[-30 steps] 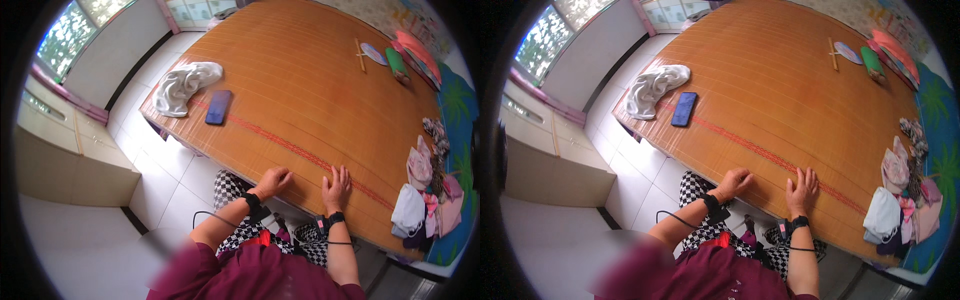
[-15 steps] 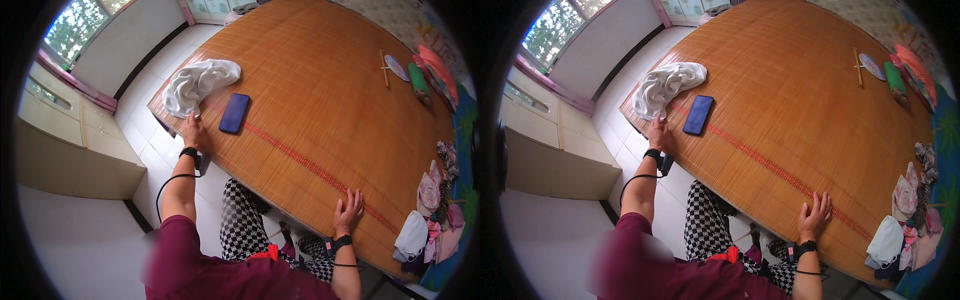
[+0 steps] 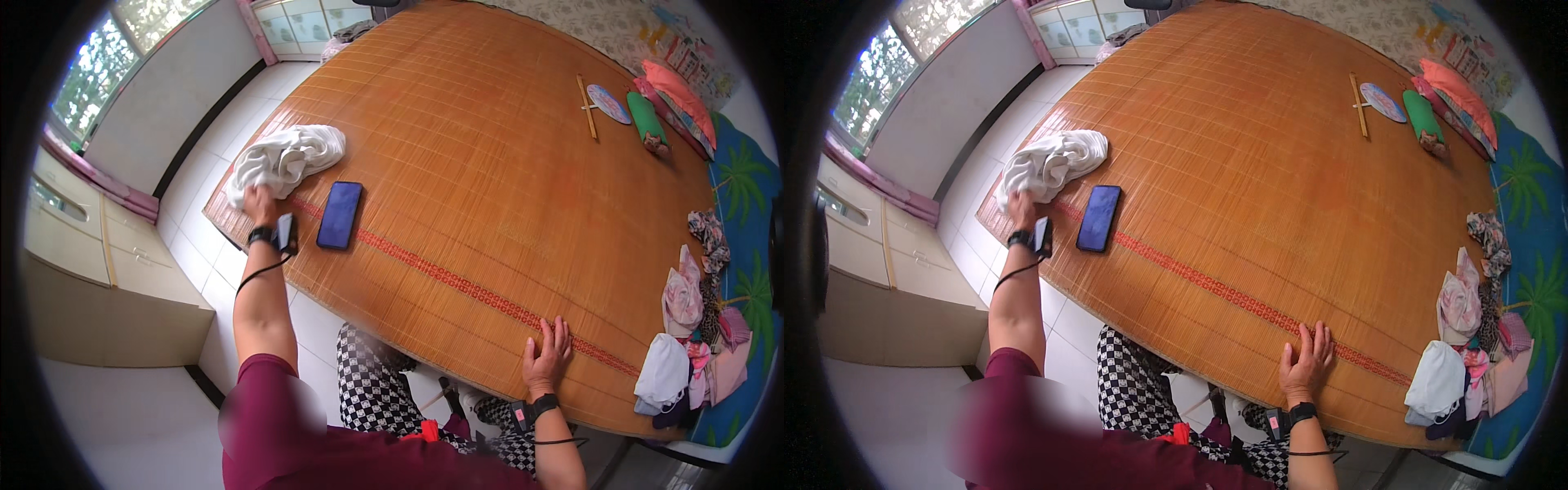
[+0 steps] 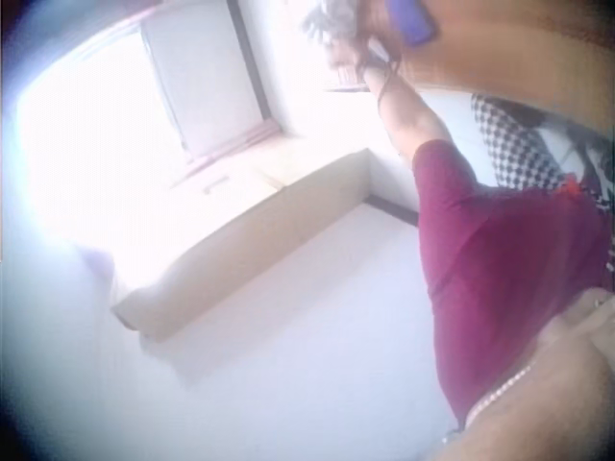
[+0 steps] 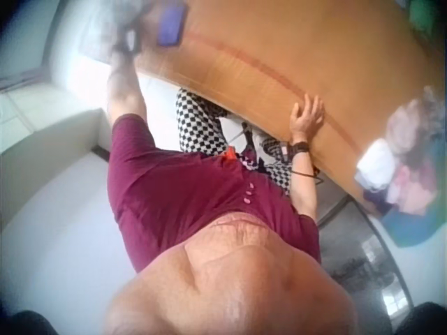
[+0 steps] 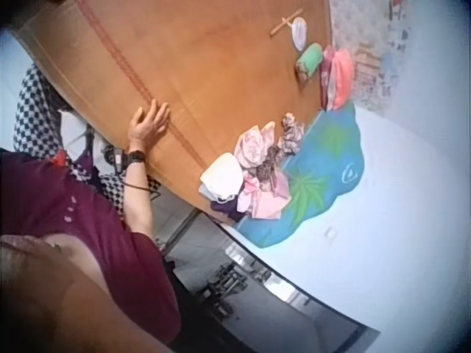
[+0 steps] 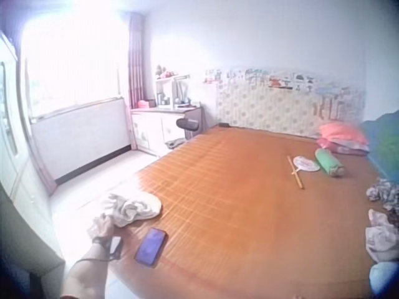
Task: The person folds a gray tank top, a white top, and a white pleated shirt by hand, smoothing each item on a bed and placing them into a stack.
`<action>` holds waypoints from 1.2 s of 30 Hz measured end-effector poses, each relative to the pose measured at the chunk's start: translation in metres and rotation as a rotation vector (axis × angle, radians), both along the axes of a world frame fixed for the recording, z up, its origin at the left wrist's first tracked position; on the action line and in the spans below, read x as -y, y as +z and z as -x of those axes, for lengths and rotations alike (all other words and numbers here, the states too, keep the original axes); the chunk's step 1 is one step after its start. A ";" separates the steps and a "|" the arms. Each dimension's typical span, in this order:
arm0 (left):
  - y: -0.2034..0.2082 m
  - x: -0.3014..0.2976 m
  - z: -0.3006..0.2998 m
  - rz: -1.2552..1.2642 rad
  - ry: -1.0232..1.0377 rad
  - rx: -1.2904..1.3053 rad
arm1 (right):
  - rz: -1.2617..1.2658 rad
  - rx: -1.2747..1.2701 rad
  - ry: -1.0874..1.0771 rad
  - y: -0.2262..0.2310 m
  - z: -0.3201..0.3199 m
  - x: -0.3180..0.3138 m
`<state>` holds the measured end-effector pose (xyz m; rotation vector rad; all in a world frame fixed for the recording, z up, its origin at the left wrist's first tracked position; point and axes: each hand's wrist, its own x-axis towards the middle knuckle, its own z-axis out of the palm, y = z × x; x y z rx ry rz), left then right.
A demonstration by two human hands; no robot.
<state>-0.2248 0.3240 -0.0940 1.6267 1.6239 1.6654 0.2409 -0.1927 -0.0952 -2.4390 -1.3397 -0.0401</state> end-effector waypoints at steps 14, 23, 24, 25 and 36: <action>0.002 0.312 -0.307 -0.028 -1.529 -0.346 | -0.039 -0.025 0.014 -0.001 -0.004 0.004; 0.044 0.425 -0.294 0.816 -1.738 -0.203 | -0.108 -0.045 -0.016 -0.026 -0.015 0.010; 0.057 0.434 -0.293 0.843 -1.821 -0.261 | -0.101 -0.043 -0.021 -0.030 -0.016 0.010; 0.054 0.446 -0.293 0.819 -1.933 -0.352 | -0.103 -0.014 -0.035 -0.035 -0.016 0.011; 0.002 0.335 -0.255 0.395 -1.075 -0.370 | -0.129 -0.038 -0.048 -0.026 -0.011 0.010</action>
